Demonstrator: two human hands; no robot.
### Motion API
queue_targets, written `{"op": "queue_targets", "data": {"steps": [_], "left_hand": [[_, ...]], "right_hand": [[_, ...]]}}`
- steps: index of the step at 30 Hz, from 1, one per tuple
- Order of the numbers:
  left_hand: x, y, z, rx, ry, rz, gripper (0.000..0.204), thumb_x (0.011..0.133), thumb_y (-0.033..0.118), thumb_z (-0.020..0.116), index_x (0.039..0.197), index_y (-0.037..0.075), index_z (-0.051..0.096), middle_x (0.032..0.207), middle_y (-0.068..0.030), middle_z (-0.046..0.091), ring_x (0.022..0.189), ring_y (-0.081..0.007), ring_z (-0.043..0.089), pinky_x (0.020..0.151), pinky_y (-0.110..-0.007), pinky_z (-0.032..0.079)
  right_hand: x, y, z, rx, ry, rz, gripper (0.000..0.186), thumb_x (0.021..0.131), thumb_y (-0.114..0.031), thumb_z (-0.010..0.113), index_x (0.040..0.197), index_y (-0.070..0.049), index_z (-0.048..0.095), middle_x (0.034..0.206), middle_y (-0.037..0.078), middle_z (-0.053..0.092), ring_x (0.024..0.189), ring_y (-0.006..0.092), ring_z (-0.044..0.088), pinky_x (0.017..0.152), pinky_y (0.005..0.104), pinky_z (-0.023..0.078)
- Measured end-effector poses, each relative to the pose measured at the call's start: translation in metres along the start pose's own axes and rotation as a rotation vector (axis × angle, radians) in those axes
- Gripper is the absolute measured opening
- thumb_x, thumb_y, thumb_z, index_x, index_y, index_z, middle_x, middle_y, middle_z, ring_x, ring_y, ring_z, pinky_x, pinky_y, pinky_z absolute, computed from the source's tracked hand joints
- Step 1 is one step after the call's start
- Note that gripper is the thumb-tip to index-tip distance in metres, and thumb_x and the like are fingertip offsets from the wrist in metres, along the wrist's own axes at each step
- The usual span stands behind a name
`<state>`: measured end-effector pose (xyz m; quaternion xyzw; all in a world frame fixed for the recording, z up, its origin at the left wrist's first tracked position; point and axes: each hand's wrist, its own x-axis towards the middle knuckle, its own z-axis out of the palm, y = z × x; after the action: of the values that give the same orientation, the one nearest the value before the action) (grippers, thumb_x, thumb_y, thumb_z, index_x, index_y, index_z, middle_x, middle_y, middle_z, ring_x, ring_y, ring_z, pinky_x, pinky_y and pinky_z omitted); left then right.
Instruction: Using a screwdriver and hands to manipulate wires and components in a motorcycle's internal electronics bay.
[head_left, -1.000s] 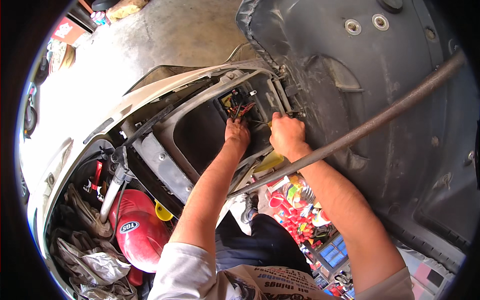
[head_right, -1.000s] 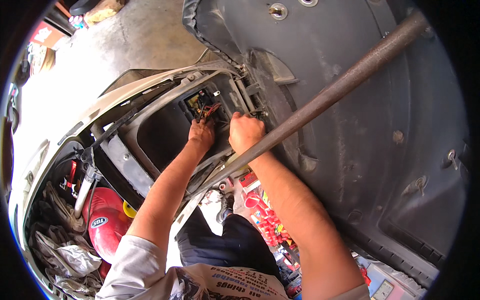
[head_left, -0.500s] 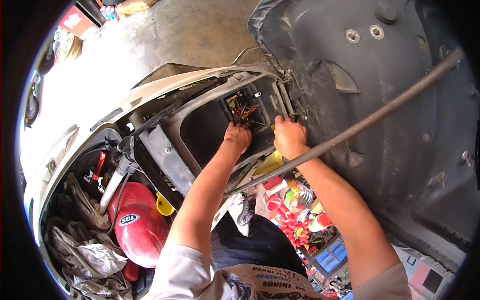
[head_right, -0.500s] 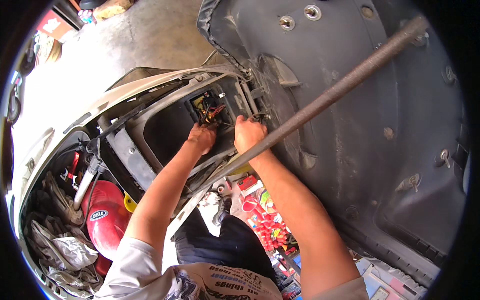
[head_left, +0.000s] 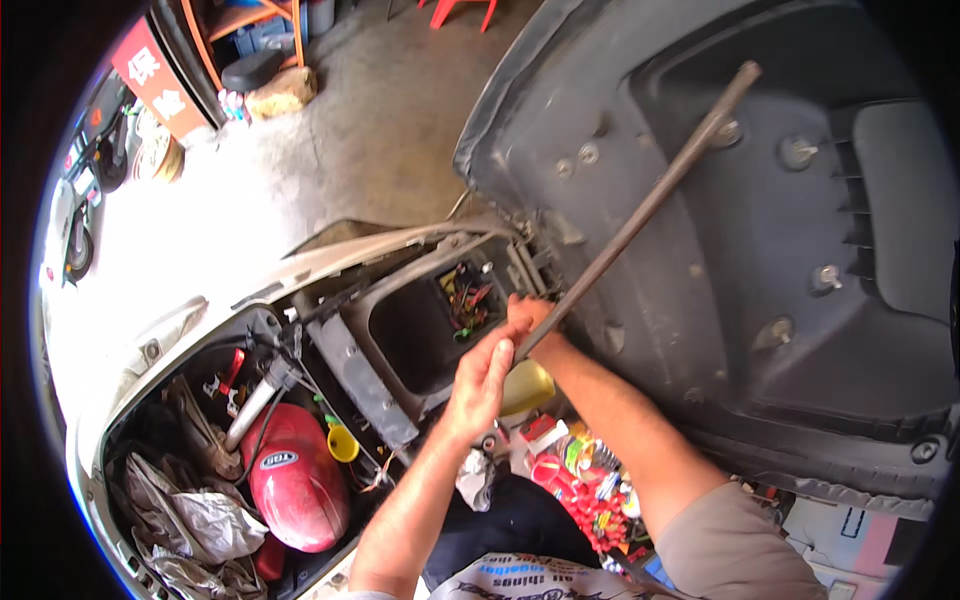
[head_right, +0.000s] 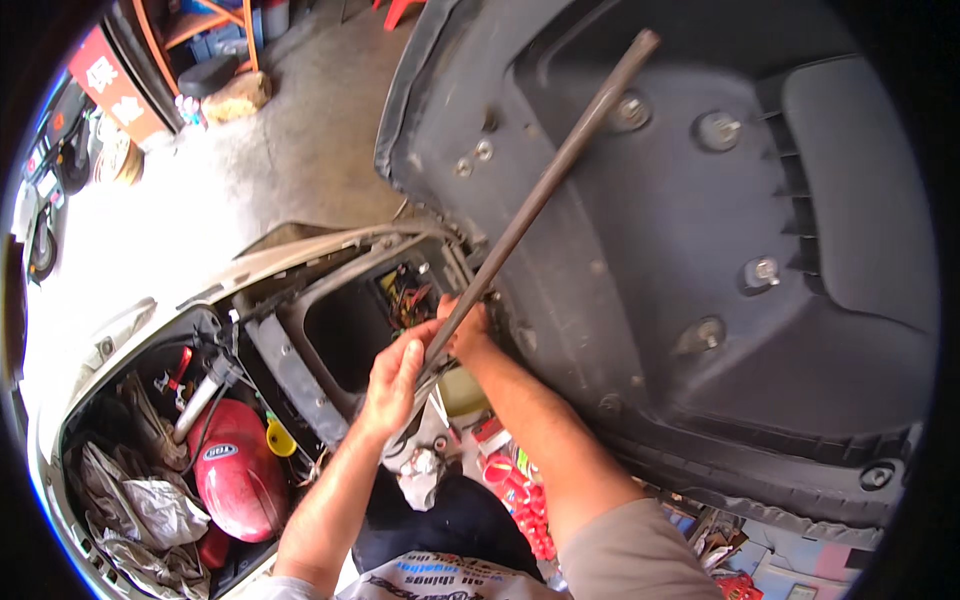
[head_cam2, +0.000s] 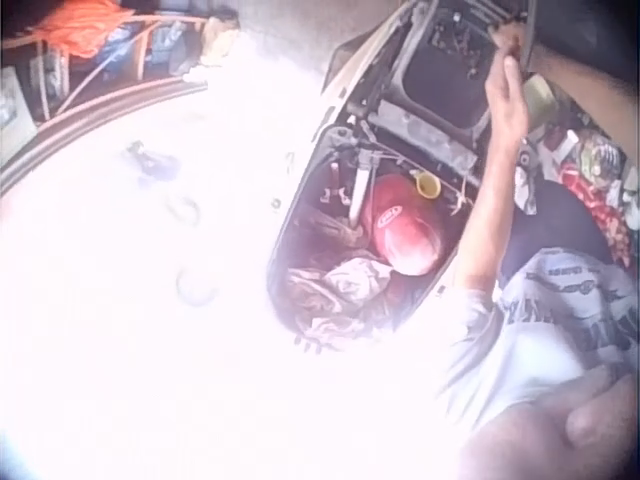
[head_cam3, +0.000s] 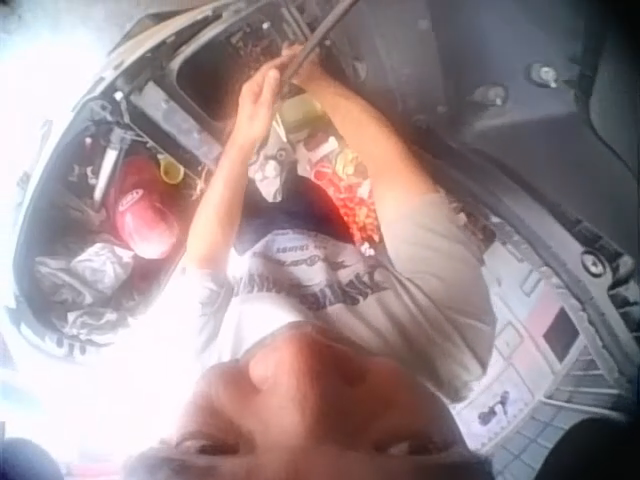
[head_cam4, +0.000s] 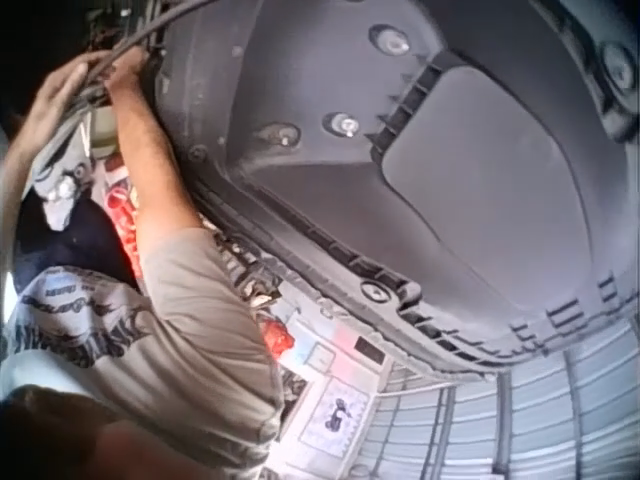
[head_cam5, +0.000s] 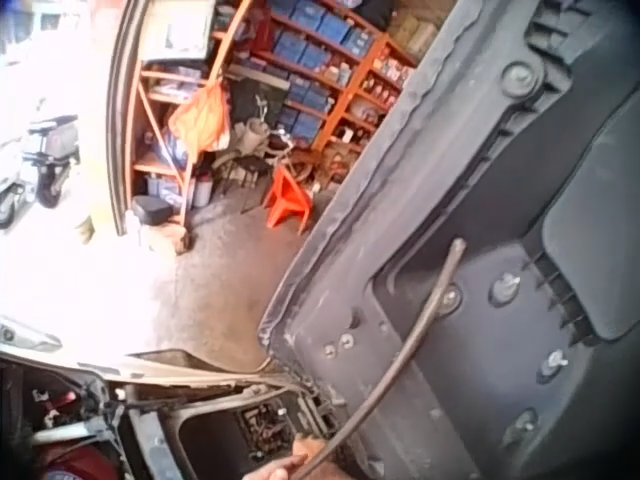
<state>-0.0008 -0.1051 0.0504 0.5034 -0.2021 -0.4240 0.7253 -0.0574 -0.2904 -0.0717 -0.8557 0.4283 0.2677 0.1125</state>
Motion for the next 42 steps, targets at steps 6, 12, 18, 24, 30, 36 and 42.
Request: {"op": "queue_targets", "data": {"steps": [6, 12, 18, 24, 30, 36, 42], "left_hand": [[0.005, 0.016, 0.015, 0.156, 0.044, 0.079, 0.034, 0.103, 0.03, 0.041, 0.108, 0.003, 0.06, 0.072, 0.0003, 0.053, 0.062, -0.0079, 0.049, 0.059, -0.024, 0.043], [-0.001, 0.025, 0.018, 0.196, 0.11, 0.067, 0.029, 0.103, 0.026, 0.04, 0.097, 0.004, 0.059, 0.065, 0.0023, 0.045, 0.058, -0.0071, 0.041, 0.053, -0.024, 0.036], [-0.005, 0.034, 0.014, 0.116, 0.092, 0.051, 0.03, 0.103, 0.03, 0.041, 0.099, 0.006, 0.058, 0.067, 0.0039, 0.042, 0.06, -0.0063, 0.035, 0.053, -0.023, 0.031], [0.0, 0.04, 0.025, 0.179, -0.011, 0.059, 0.031, 0.102, 0.031, 0.042, 0.098, 0.005, 0.058, 0.068, 0.0026, 0.045, 0.061, -0.0072, 0.039, 0.055, -0.023, 0.035], [-0.013, 0.035, 0.028, 0.24, -0.105, 0.051, 0.019, 0.101, 0.018, 0.045, 0.098, 0.005, 0.058, 0.066, -0.0029, 0.049, 0.06, -0.013, 0.047, 0.057, -0.029, 0.042], [-0.017, 0.029, 0.044, 0.292, -0.179, 0.089, 0.027, 0.102, 0.022, 0.043, 0.096, 0.002, 0.06, 0.067, -0.0025, 0.048, 0.061, -0.012, 0.046, 0.059, -0.028, 0.042], [-0.015, 0.028, 0.049, 0.288, -0.213, 0.078, 0.028, 0.102, 0.023, 0.044, 0.096, 0.002, 0.061, 0.068, -0.0034, 0.05, 0.062, -0.0132, 0.048, 0.06, -0.029, 0.043]], "right_hand": [[-0.016, 0.008, 0.016, 0.358, 0.3, -0.105, 0.044, 0.092, -0.038, 0.045, 0.085, -0.001, 0.068, 0.09, 0.021, 0.068, 0.089, 0.0352, 0.066, 0.078, 0.0403, 0.053], [-0.033, -0.019, -0.023, -0.306, -0.037, -0.322, 0.042, 0.081, -0.026, 0.062, 0.113, -0.001, 0.057, 0.098, 0.016, 0.068, 0.089, 0.0289, 0.068, 0.071, 0.0396, 0.055], [-0.036, -0.018, -0.022, -0.128, 0.079, -0.248, 0.02, 0.088, -0.016, 0.049, 0.096, -0.004, 0.064, 0.09, 0.012, 0.071, 0.087, 0.0269, 0.069, 0.072, 0.0394, 0.054], [-0.025, -0.009, -0.022, -0.244, 0.105, -0.31, 0.024, 0.086, -0.024, 0.054, 0.098, -0.006, 0.066, 0.091, 0.01, 0.071, 0.086, 0.025, 0.07, 0.071, 0.0382, 0.054], [-0.031, -0.016, -0.026, -0.335, 0.063, -0.274, 0.027, 0.087, -0.017, 0.051, 0.106, -0.002, 0.063, 0.092, 0.015, 0.07, 0.085, 0.0306, 0.069, 0.073, 0.0407, 0.055], [-0.036, -0.015, -0.028, -0.318, 0.116, -0.316, 0.025, 0.083, -0.012, 0.055, 0.104, -0.002, 0.063, 0.09, 0.014, 0.07, 0.084, 0.0297, 0.07, 0.068, 0.0415, 0.055], [-0.026, -0.009, -0.023, -0.313, 0.177, -0.298, 0.023, 0.08, -0.014, 0.059, 0.101, -0.004, 0.065, 0.086, 0.012, 0.071, 0.081, 0.027, 0.07, 0.067, 0.0397, 0.055]]}}
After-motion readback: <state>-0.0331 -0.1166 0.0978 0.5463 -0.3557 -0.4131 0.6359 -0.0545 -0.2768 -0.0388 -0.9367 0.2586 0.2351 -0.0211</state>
